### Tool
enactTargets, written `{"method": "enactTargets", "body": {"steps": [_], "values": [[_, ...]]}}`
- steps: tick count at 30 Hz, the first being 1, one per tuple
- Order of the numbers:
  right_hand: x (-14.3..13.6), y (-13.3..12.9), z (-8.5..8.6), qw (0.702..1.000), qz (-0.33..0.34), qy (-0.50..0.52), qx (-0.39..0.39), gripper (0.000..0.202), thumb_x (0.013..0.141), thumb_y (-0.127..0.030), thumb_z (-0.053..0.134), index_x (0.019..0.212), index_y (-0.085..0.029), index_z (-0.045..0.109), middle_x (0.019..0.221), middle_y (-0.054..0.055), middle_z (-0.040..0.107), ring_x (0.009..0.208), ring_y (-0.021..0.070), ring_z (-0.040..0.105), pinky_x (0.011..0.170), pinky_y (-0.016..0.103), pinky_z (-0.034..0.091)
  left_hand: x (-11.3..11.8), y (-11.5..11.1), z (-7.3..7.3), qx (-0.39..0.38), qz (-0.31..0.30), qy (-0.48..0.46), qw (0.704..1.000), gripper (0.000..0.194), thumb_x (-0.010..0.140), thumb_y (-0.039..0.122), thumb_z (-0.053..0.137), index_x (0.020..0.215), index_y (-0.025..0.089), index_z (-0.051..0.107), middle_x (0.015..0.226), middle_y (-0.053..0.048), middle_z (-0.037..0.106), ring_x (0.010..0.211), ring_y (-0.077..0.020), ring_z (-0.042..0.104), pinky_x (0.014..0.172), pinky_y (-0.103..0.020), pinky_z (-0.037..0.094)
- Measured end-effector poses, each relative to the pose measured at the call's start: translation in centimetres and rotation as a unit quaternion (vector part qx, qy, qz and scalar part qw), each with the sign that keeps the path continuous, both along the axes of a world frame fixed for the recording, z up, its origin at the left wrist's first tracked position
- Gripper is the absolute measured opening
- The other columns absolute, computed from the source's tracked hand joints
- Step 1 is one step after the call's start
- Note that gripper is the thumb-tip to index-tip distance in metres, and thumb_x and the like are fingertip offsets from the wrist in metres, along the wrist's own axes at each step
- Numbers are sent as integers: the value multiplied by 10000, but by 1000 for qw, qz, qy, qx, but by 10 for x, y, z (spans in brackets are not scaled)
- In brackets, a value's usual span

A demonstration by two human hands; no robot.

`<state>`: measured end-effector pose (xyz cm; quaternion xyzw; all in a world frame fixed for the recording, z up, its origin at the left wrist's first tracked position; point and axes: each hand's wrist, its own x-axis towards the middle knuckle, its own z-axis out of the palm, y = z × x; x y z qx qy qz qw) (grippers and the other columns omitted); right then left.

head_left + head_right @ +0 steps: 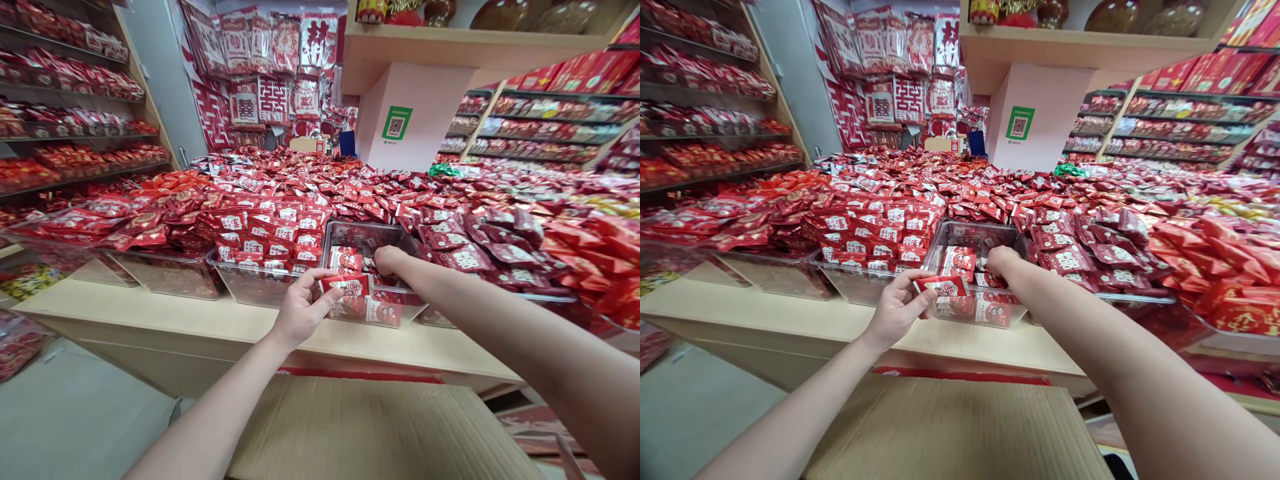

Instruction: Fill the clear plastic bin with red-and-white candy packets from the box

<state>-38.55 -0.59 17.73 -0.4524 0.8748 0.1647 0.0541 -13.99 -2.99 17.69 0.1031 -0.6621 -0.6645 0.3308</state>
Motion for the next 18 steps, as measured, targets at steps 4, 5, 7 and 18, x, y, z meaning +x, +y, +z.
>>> {"method": "enactTargets", "body": {"steps": [4,5,7,18], "values": [[2,1,0,1000,-4,15,-19,367,651,-132,504,1004,-76,585,944,191,602,879,267,571,673,320,476,0,1,1,4,1,0,1000,311,643,304,617,900,169,502,551,57,495,411,-44,471,389,-156,411],[3,2,1,1000,-3,14,-19,358,661,-131,494,1003,-80,586,935,189,606,875,263,573,672,317,476,0,0,1,5,0,2,1000,319,637,304,623,900,169,502,552,57,495,413,-44,471,390,-158,412],[5,2,5,1000,0,13,-19,336,682,-134,478,994,-82,591,922,188,610,876,257,574,674,312,473,0,-1,-1,2,-4,3,1000,332,628,300,632,904,170,502,549,56,495,416,-48,474,393,-159,414],[48,23,35,990,-3,-21,140,189,477,-71,664,657,-129,659,847,129,640,872,283,569,745,385,438,-1,-4,-5,-2,-13,18,1000,291,655,276,614,908,188,500,590,52,503,422,-39,456,393,-153,406]]}}
